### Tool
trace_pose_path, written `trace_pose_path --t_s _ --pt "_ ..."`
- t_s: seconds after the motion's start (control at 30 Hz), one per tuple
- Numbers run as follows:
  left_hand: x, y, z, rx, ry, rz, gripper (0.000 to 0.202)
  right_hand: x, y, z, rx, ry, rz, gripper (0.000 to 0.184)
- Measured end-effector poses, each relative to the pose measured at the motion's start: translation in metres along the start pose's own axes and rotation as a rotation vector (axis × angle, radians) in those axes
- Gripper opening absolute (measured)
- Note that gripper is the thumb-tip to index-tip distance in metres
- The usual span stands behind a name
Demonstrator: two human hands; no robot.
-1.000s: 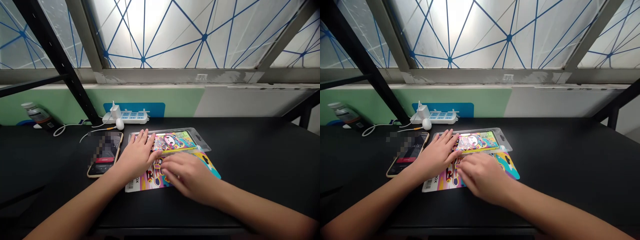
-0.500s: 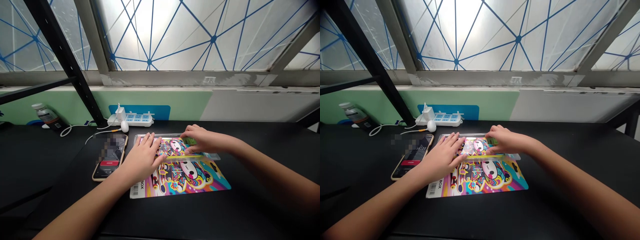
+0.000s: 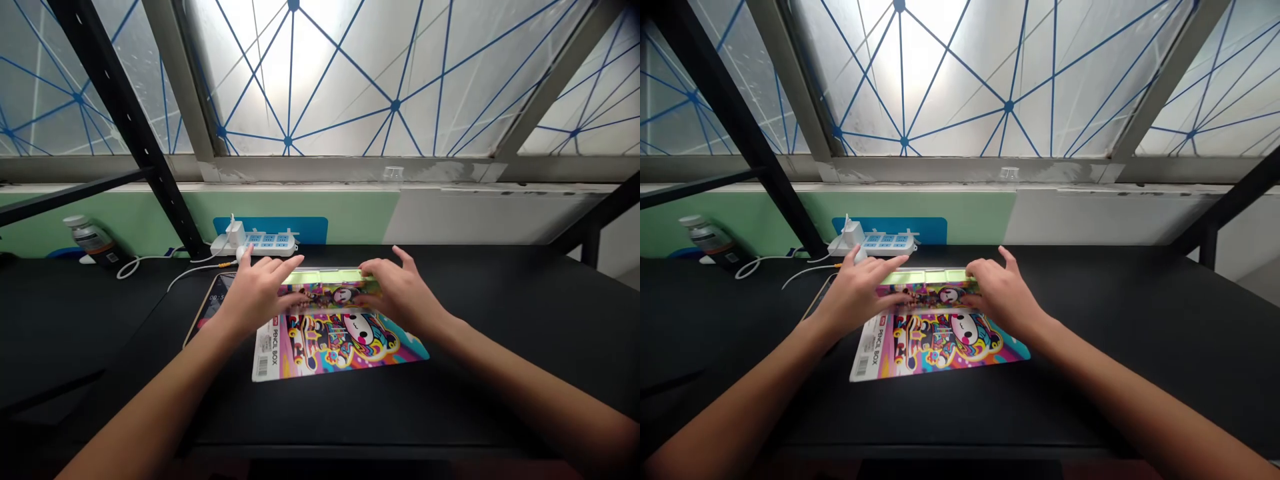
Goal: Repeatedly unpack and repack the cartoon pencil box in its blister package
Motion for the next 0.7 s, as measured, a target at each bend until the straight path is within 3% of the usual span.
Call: trace_pose_path --t_s 0.07,0.13,0.27,0.33,0.43,0.63,0.7 --pt "0.014 0.003 0.009 -0.084 -0.031 0.138 0.047 0.016 0.008 -0.005 0.072 0.060 0.106 0.025" --pt "0.028 0.012 0.024 -0.145 -0.049 0.254 0.039 0.033 0.024 -0.010 0.142 0.128 0.197 0.031" --pt "0.037 0.046 0.063 -0.189 -0.019 0.311 0.034 0.047 0.071 -0.021 0.277 0.112 0.224 0.036" --pt "0.030 0.066 0.079 -0.181 0.015 0.296 0.027 0.042 0.092 -0.027 0.331 0.070 0.205 0.030" --pt "0.012 0.089 0.090 -0.106 0.090 0.185 0.028 0.029 0.106 -0.033 0.345 0.039 0.145 0.030" --pt "-0.005 0.115 0.075 0.336 0.383 -0.078 0.062 0.019 0.106 -0.035 0.213 -0.183 -0.009 0.024" --pt "-0.006 0.118 0.071 0.409 0.449 -0.141 0.065 0.017 0.108 -0.032 0.132 -0.267 -0.068 0.036"
Point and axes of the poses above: each hand's wrist, its own y-axis away from the middle knuckle, its own x-axis out of the back of the hand, z = x × y, the point moved 2 cm from there along -y, towards the middle knuckle, and after that the axes turned 5 degrees about -z, right-handed, at the moved point
